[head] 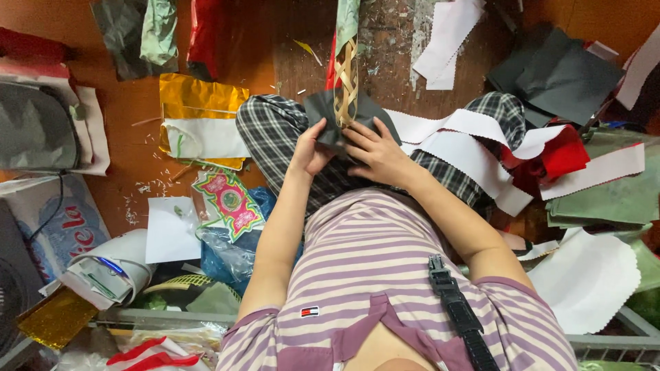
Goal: Applying colored paper to the legs of a paper-mache giraffe using glue.
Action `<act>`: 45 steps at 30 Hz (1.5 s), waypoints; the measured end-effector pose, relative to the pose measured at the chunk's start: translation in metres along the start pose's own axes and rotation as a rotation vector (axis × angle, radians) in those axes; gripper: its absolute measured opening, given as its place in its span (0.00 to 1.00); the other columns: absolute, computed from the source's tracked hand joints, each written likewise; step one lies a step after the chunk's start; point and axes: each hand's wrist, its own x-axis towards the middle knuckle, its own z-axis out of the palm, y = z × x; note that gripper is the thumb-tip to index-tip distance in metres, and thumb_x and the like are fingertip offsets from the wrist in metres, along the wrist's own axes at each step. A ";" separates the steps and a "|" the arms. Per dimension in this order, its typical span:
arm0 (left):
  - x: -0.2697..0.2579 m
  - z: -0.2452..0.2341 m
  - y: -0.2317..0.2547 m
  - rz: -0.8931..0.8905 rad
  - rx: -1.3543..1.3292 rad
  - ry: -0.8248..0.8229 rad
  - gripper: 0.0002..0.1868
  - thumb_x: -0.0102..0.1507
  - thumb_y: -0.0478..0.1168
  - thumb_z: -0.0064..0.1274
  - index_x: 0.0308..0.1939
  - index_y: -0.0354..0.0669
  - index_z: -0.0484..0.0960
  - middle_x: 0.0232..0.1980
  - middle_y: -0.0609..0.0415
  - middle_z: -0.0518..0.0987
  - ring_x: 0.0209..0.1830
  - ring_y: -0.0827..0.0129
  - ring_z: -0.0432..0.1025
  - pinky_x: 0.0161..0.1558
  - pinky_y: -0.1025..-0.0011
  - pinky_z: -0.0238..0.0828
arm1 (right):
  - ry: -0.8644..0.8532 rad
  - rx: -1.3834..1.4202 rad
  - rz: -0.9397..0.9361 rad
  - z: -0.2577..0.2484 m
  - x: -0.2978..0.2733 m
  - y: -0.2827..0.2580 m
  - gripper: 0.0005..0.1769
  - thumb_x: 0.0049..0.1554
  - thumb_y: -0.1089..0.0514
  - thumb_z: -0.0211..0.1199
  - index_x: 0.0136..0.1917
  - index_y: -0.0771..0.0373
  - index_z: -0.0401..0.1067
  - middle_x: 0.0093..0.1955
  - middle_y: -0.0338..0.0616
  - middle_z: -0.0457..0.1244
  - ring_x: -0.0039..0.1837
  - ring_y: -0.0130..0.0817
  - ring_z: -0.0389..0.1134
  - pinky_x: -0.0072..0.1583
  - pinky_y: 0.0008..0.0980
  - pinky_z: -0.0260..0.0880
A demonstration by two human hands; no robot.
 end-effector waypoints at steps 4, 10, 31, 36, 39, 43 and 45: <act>-0.018 0.001 0.011 -0.024 -0.005 -0.080 0.13 0.64 0.41 0.62 0.50 0.39 0.85 0.50 0.40 0.85 0.51 0.48 0.81 0.57 0.42 0.75 | 0.222 0.291 0.104 -0.019 0.000 0.007 0.39 0.57 0.27 0.63 0.68 0.57 0.73 0.75 0.60 0.58 0.78 0.62 0.55 0.74 0.59 0.51; -0.013 -0.014 0.013 -0.023 0.091 -0.173 0.19 0.66 0.46 0.59 0.56 0.40 0.83 0.55 0.40 0.84 0.56 0.48 0.79 0.61 0.43 0.74 | 0.205 1.455 1.252 -0.010 -0.008 0.028 0.42 0.59 0.58 0.71 0.80 0.46 0.54 0.66 0.46 0.66 0.51 0.46 0.76 0.45 0.44 0.81; -0.054 0.025 -0.006 0.207 0.293 -0.527 0.50 0.61 0.78 0.48 0.71 0.41 0.71 0.69 0.40 0.73 0.70 0.42 0.67 0.70 0.36 0.56 | 0.428 0.418 0.436 -0.029 0.069 -0.005 0.04 0.60 0.69 0.67 0.48 0.63 0.75 0.58 0.47 0.66 0.62 0.44 0.67 0.66 0.42 0.66; -0.058 0.053 -0.020 0.433 0.346 -0.203 0.44 0.65 0.31 0.64 0.74 0.67 0.52 0.60 0.44 0.73 0.53 0.50 0.78 0.59 0.45 0.75 | 0.445 0.447 0.513 -0.049 0.091 0.000 0.01 0.62 0.62 0.67 0.47 0.60 0.76 0.54 0.41 0.68 0.54 0.43 0.68 0.58 0.40 0.67; -0.055 0.067 -0.022 0.457 0.391 -0.025 0.39 0.64 0.38 0.67 0.70 0.62 0.57 0.60 0.41 0.71 0.52 0.53 0.74 0.52 0.46 0.81 | 0.473 0.439 0.544 -0.061 0.102 -0.008 0.03 0.63 0.62 0.66 0.46 0.62 0.76 0.51 0.44 0.68 0.52 0.45 0.69 0.55 0.40 0.69; -0.051 0.078 -0.020 0.468 0.452 0.029 0.38 0.63 0.47 0.68 0.69 0.54 0.60 0.61 0.43 0.70 0.53 0.54 0.74 0.49 0.50 0.83 | 0.484 0.447 0.561 -0.058 0.103 -0.002 0.02 0.62 0.63 0.68 0.45 0.62 0.76 0.48 0.45 0.68 0.51 0.45 0.70 0.53 0.39 0.70; -0.040 0.077 -0.019 0.493 0.436 0.049 0.40 0.61 0.49 0.70 0.71 0.48 0.62 0.59 0.40 0.70 0.54 0.47 0.76 0.47 0.44 0.83 | 0.468 0.477 0.573 -0.055 0.104 0.002 0.03 0.59 0.64 0.70 0.47 0.61 0.77 0.45 0.44 0.68 0.49 0.44 0.71 0.52 0.39 0.71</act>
